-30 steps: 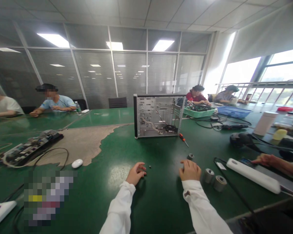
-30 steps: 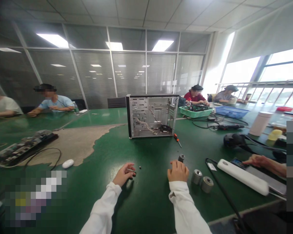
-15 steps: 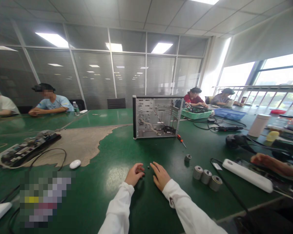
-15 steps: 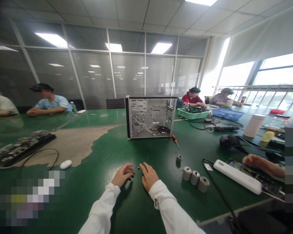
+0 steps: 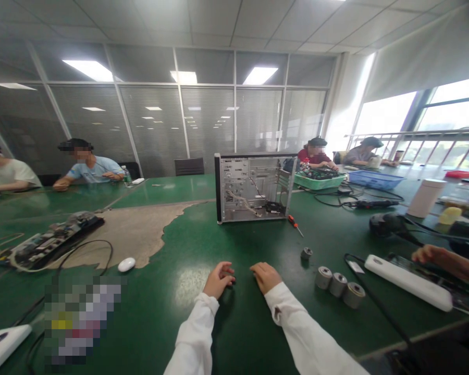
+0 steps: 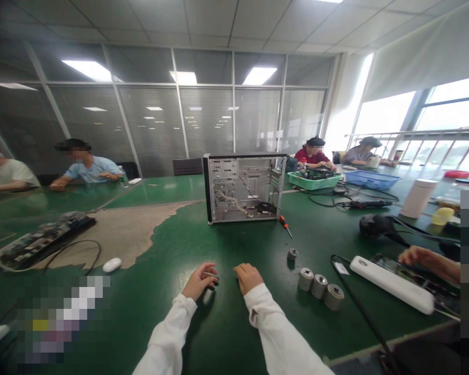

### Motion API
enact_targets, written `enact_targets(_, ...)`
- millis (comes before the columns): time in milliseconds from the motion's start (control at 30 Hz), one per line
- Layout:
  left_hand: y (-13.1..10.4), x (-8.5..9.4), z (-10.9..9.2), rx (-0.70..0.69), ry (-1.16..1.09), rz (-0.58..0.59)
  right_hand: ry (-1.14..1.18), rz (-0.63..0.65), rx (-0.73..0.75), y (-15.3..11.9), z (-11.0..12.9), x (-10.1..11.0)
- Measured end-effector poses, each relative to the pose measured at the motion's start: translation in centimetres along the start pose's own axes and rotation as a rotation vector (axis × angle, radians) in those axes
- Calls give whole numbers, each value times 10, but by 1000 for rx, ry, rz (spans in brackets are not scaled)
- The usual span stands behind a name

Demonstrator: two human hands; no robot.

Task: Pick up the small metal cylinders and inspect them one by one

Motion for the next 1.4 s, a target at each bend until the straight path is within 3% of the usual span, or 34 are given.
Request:
enact_targets(167,2,0,1,1,11,2,-255,-348,-278,-45,-58,96)
enact_targets(233,2,-1,0,7,15,-1,-347,-398,-383,-64,-78,128)
enact_targets(333,1,-1,-3,13,15,-4,-435,-361,-501,-81,-95,154)
enact_targets(533,-1,-2,-6,13,20,5,-499,-265,-551,-83,-96,152)
enact_targets(800,0,-1,-4,13,27,8,-495,-311,-613,-86,-94,153)
enact_targets(1133,1,-1,-4,17,25,9,-460,-260,-551,-87,-87,159)
enact_targets(1267,0,0,-4,5,9,9,-527,-274,-577,-106,-93,165)
enact_targets(1400,0,-1,-4,1,16,13,-497,-173,-706,-138,-118,165)
Point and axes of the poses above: each hand's wrist, its own y-axis towards the middle knuckle, its own x-axis out of the back of the hand, z = x × y, the point moved 6 cm from there along y, towards the middle knuckle, and after that the axes turned 12 degrees about y, right-handed, at the moved point
